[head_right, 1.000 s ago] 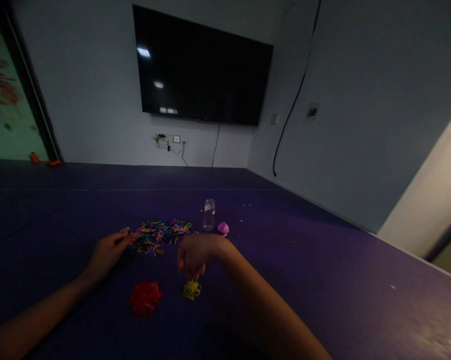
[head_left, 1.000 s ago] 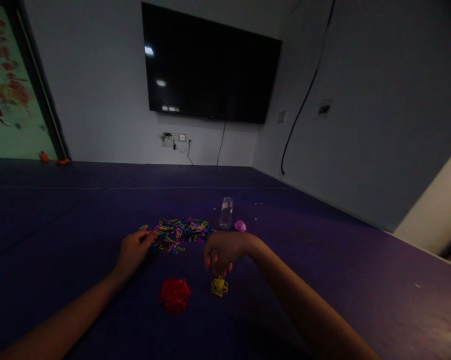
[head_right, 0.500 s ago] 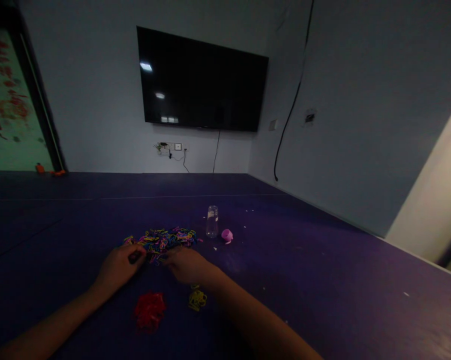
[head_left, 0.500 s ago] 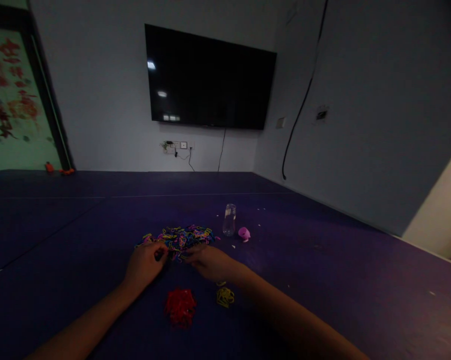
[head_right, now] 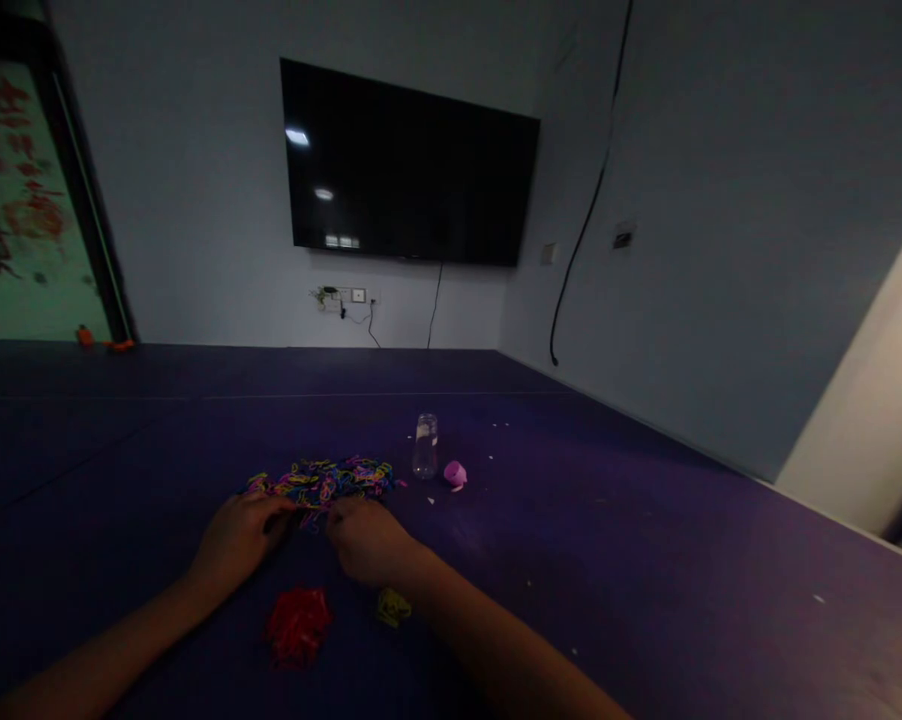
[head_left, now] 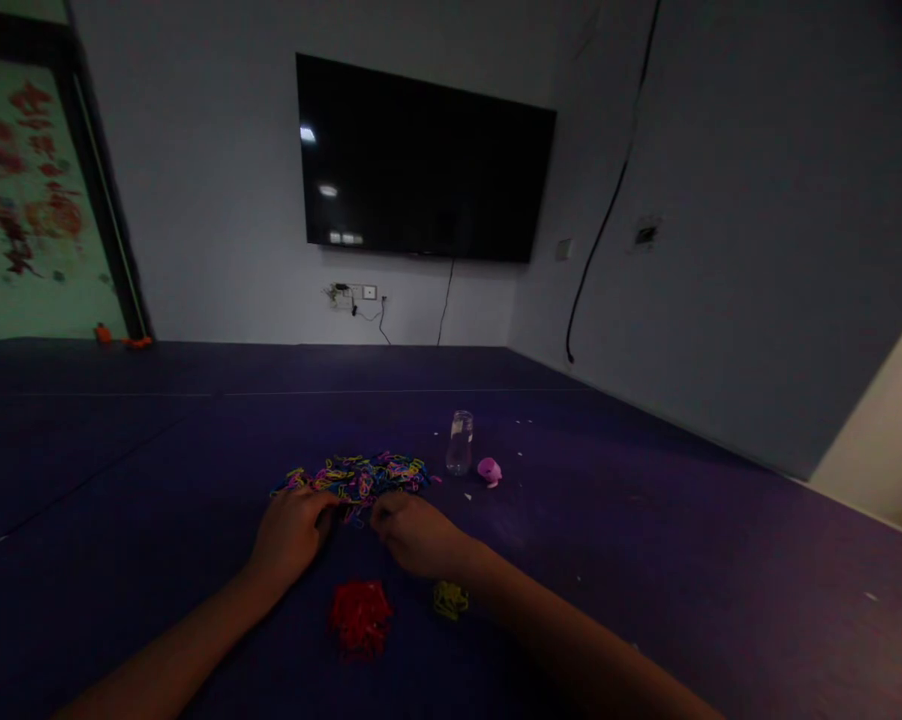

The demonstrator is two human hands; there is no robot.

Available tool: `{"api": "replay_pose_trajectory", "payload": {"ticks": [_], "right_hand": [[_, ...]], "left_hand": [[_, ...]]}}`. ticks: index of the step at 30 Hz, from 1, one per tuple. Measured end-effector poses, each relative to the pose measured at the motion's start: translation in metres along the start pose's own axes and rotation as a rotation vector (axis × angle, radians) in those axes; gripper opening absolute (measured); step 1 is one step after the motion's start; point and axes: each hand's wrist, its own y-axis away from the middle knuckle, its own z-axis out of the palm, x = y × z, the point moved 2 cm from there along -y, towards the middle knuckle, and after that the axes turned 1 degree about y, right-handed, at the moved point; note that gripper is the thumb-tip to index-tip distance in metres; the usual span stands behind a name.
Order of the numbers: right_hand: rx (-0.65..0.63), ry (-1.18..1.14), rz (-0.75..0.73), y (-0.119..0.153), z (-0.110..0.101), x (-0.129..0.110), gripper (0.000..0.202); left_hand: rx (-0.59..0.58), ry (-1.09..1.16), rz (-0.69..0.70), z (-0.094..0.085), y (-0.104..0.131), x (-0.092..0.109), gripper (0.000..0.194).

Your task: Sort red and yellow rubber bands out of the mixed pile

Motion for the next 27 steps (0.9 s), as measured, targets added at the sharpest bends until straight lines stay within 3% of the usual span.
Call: {"api": "replay_pose_trajectory", "payload": {"ticks": [11, 17, 22, 27], "right_hand": [[0.143, -0.117, 0.121, 0.0, -0.005, 0.007, 0.025], [0.271, -0.291, 0.158, 0.001, -0.001, 0.019, 0.03], [0.391, -0.581, 0.375, 0.006, 0.008, 0.047, 0.02], [0.456, -0.628, 0.55, 0.014, 0.014, 0.062, 0.01]], "left_hand": [[-0.008, 0.122, 0.049, 0.001, -0.004, -0.002, 0.026], [0.135, 0.323, -0.043, 0.01, -0.005, -0.013, 0.028], [0.272, 0.496, -0.152, 0.011, -0.007, -0.024, 0.021], [0.275, 0.551, -0.222, 0.014, -0.007, -0.033, 0.022]]}}
